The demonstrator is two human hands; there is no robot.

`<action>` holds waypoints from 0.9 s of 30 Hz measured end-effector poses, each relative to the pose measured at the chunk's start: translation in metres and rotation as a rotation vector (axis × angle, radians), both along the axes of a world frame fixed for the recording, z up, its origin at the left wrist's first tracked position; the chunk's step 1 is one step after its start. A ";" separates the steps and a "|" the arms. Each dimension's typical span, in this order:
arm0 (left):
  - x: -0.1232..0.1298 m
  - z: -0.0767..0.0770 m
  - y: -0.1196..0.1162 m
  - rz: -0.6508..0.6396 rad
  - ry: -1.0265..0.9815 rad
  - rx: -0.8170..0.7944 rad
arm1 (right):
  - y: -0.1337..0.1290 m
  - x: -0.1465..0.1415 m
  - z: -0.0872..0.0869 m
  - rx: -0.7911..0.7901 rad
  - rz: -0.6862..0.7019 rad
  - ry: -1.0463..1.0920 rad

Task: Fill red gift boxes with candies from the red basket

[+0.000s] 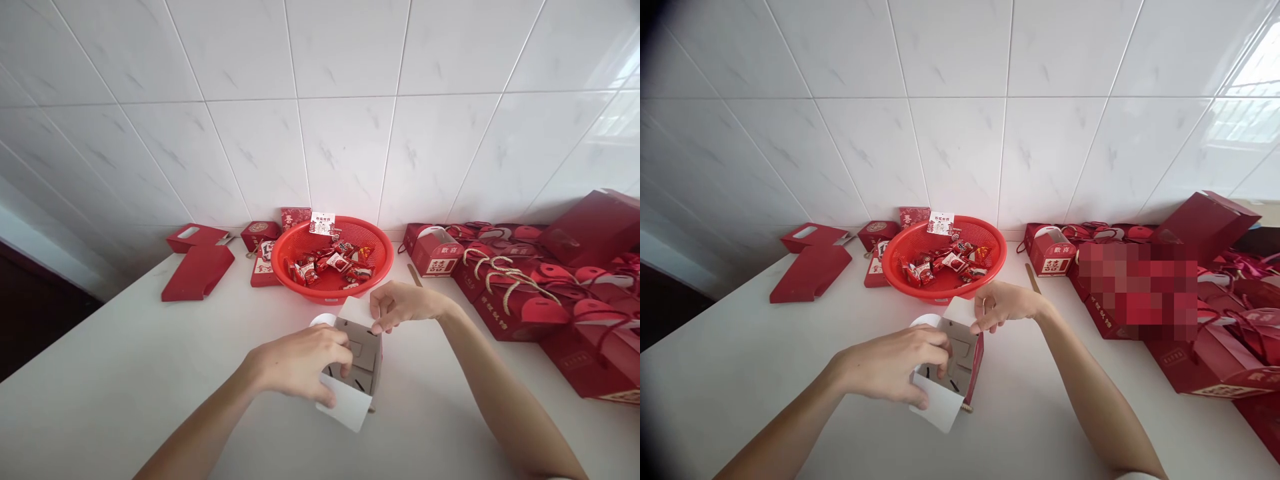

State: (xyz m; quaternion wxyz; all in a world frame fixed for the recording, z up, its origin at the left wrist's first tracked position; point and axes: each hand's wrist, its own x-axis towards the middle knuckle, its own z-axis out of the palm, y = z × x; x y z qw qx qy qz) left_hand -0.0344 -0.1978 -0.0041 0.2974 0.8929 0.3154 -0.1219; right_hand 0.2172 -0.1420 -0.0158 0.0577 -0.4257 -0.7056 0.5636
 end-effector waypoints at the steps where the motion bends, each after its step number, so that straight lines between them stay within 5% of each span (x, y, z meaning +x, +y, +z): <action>1: -0.001 0.000 0.000 -0.007 -0.009 -0.006 | 0.000 0.001 0.001 -0.010 0.022 -0.042; 12: -0.018 0.009 0.012 0.161 -0.028 -0.003 | -0.003 0.008 0.009 0.091 0.008 -0.152; 27: -0.023 0.008 0.030 0.130 -0.054 0.010 | -0.007 0.007 0.009 0.231 -0.033 -0.185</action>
